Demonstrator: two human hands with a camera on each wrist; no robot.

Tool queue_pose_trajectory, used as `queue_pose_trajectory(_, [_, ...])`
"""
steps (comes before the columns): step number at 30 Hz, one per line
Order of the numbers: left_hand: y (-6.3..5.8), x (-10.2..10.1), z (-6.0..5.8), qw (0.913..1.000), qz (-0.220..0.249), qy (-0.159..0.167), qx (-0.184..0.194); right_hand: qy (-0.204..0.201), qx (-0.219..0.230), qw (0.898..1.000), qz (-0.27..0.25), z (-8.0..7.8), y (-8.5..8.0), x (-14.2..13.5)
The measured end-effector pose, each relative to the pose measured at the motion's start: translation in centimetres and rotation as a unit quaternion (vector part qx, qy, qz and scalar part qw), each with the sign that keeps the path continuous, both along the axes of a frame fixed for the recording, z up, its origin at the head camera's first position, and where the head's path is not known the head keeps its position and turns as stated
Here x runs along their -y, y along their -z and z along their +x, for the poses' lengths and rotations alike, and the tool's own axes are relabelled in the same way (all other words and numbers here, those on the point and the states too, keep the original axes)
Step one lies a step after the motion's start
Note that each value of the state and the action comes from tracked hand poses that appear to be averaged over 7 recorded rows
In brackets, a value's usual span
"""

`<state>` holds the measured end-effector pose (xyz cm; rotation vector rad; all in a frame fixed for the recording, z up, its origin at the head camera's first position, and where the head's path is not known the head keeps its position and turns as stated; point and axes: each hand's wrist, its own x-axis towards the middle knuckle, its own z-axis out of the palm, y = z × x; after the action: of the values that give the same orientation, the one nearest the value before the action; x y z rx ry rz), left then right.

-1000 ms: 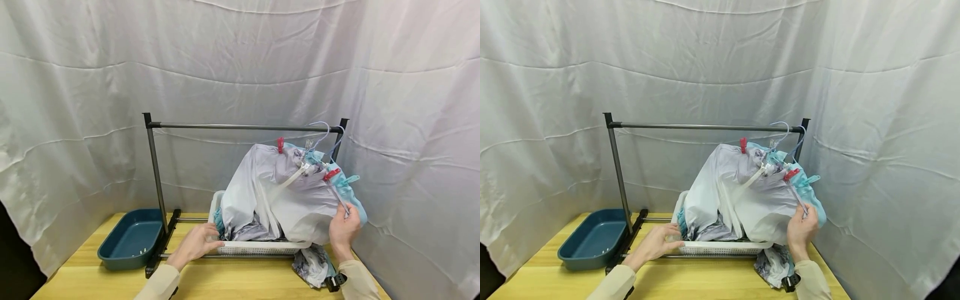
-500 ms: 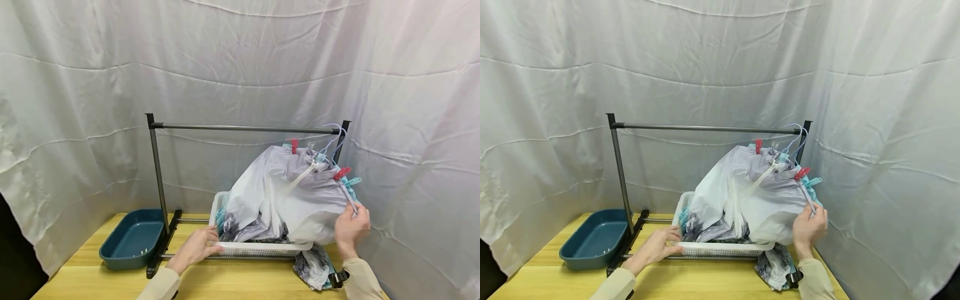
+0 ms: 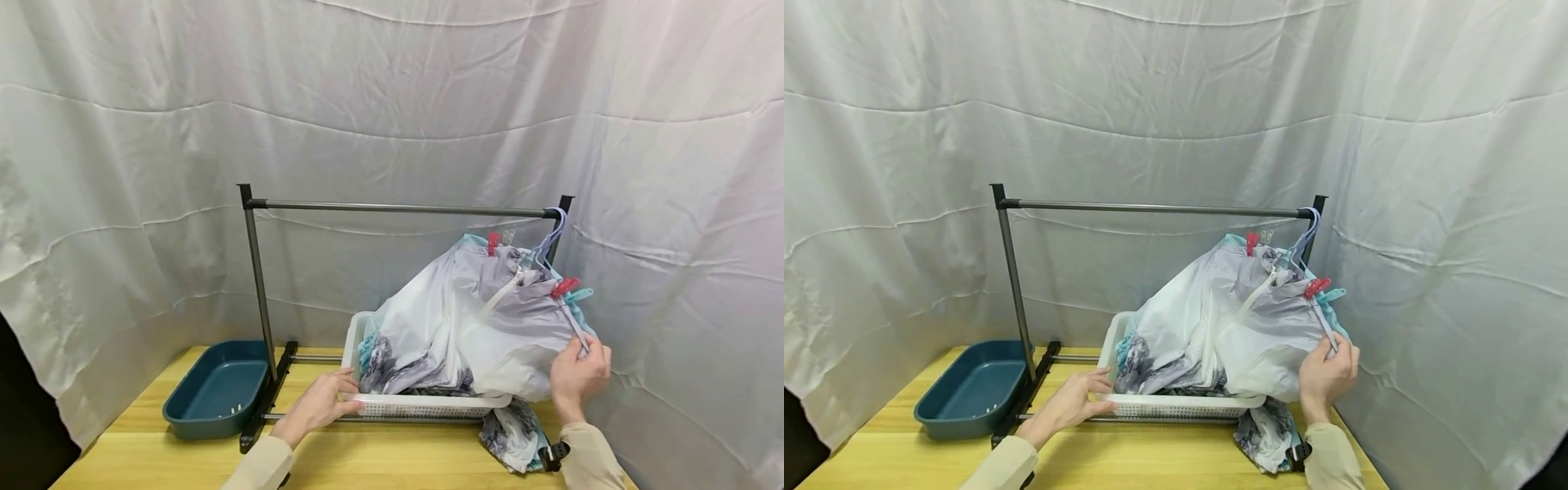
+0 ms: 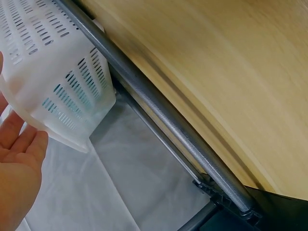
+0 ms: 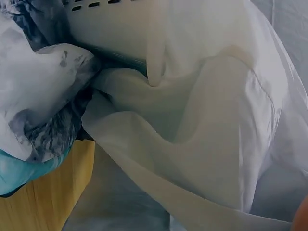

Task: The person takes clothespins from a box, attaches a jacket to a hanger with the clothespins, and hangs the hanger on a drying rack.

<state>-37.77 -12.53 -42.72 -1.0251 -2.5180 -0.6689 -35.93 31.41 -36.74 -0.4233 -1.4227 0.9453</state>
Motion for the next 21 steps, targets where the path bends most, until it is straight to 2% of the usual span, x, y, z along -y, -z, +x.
queue_pose_trajectory(2, [0.0,0.0,0.0,1.0000,0.001,0.001,-0.001,-0.004,-0.007,1.000,0.014,0.0,0.0,0.3])
queue_pose_trajectory(5, [0.0,0.0,0.0,1.0000,0.006,0.002,0.004,0.007,-0.020,0.997,0.072,0.0,0.2,0.6])
queue_pose_trajectory(8, [0.0,-0.1,0.0,0.9999,0.011,0.002,0.012,0.035,-0.023,0.987,0.154,0.1,0.4,1.1])
queue_pose_trajectory(11, [0.1,-0.1,0.1,0.9998,0.013,0.003,0.014,0.037,-0.010,0.974,0.224,0.0,0.7,1.9])
queue_pose_trajectory(16, [0.2,-0.2,0.1,0.9999,0.010,0.000,0.009,-0.004,0.026,0.953,0.301,-0.4,1.4,3.5])
queue_pose_trajectory(21, [0.3,-0.2,0.1,0.9999,0.012,0.002,-0.001,-0.079,0.046,0.933,0.349,-1.5,2.3,6.1])
